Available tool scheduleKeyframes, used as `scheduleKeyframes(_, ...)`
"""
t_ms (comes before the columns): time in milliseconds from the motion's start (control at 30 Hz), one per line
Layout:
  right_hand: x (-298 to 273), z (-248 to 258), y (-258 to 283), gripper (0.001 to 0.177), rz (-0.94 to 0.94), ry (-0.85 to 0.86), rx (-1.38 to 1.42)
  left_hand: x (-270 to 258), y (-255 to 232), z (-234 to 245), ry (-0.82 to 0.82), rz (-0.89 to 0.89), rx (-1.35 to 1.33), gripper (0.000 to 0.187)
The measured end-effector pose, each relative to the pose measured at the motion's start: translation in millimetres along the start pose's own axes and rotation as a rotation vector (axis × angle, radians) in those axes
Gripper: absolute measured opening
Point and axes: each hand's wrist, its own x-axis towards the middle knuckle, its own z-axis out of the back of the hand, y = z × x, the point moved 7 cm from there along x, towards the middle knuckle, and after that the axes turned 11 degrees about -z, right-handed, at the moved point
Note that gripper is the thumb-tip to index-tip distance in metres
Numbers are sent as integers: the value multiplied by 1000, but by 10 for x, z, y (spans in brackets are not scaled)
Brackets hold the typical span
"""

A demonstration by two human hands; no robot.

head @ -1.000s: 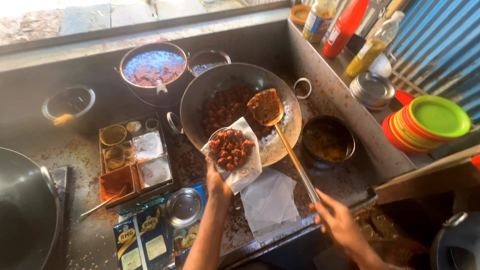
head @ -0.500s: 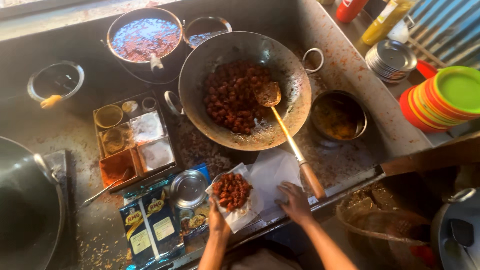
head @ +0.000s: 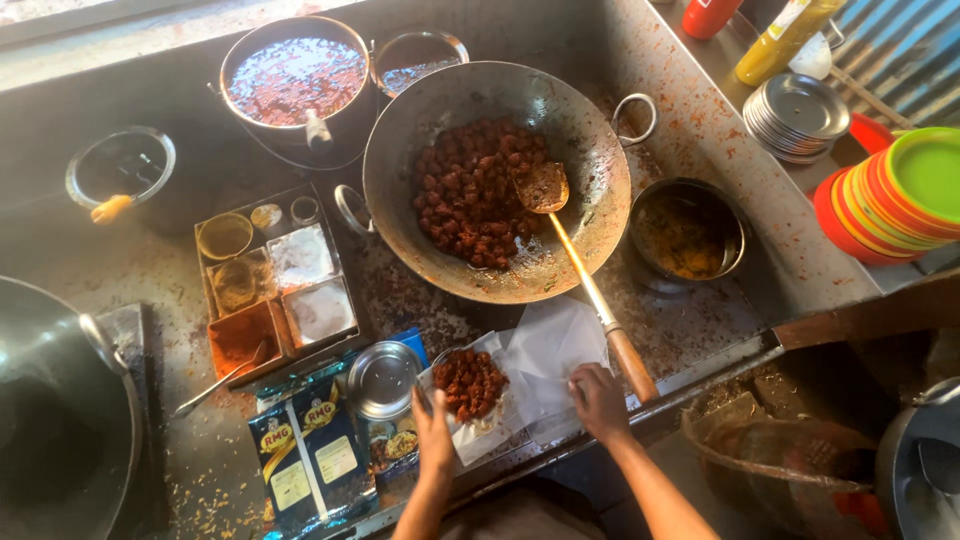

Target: The person serves fried food from a wok onto paper sheets using a spatula and then separates several paper sheets from a stack on a table.

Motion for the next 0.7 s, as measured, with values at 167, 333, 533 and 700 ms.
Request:
scheduleKeyframes(167, -39, 379, 172, 11, -77, -109, 171, -458, -107, -653, 494, -114, 57, 96)
scheduleKeyframes(333, -338, 456, 707, 18, 115, 212, 254, -306, 560, -1508, 205, 242, -331, 60)
scheduleKeyframes(533, 461, 1856, -17, 26, -29, 267, 73, -194, -133, -1154, 144, -223, 149, 40)
scheduleKeyframes(700, 1681, 3366, -634, 24, 111, -228, -73, -470, -1708, -1079, 116, -695, 156, 38)
